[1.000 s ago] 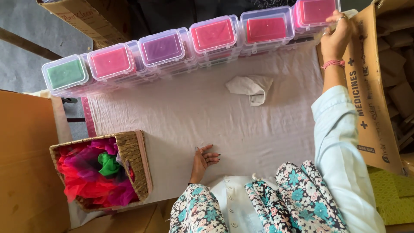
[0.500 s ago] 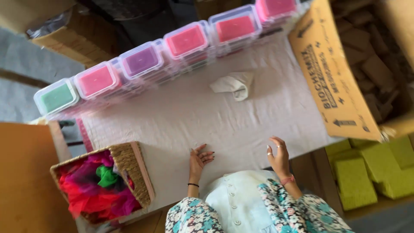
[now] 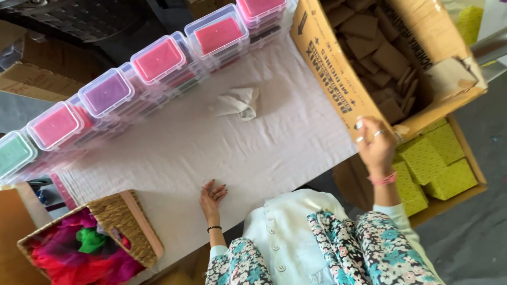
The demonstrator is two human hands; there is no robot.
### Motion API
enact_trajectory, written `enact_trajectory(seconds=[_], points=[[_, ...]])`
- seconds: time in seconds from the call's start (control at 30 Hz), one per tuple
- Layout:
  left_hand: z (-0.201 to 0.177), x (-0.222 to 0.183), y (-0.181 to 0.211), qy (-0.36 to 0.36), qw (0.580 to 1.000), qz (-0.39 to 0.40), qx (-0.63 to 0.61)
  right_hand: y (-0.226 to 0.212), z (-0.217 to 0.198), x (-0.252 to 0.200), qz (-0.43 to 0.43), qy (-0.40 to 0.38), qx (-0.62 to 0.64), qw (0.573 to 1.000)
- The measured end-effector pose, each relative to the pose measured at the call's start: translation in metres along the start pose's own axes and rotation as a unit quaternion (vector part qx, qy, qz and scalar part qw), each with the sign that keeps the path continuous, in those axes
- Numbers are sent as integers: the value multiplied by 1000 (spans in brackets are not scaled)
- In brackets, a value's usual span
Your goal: The person wipes a small rectangular box with a cloth, then wraps a piece of red net fabric around the box, folding the fabric over its sides. They place the wrapped box into a small clear plastic container, close the lid, and stack it with a row of similar filled containers on the table.
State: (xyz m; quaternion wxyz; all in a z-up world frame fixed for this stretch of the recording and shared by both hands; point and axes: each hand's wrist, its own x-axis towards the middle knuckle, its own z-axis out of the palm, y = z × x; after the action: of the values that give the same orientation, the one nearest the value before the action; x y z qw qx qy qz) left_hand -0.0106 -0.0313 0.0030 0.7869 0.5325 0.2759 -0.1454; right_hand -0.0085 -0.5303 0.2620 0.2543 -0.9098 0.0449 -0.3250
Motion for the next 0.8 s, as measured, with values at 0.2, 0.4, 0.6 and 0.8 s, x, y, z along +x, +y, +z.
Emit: enact_trajectory(seconds=[0.2,0.4,0.6,0.8], points=[[44,-6,-30,216,961,123,125,126,-30,93,29,-197,-127,972],[24,2,-68,255,941,199,96,358,53,127,36,-374,-177,910],[45,-33,-75,278,941,189,-19,448,120,121,29,-387,-250,887],[56,-43,-105,329,922,203,-17,334,76,171,107,-390,-202,892]])
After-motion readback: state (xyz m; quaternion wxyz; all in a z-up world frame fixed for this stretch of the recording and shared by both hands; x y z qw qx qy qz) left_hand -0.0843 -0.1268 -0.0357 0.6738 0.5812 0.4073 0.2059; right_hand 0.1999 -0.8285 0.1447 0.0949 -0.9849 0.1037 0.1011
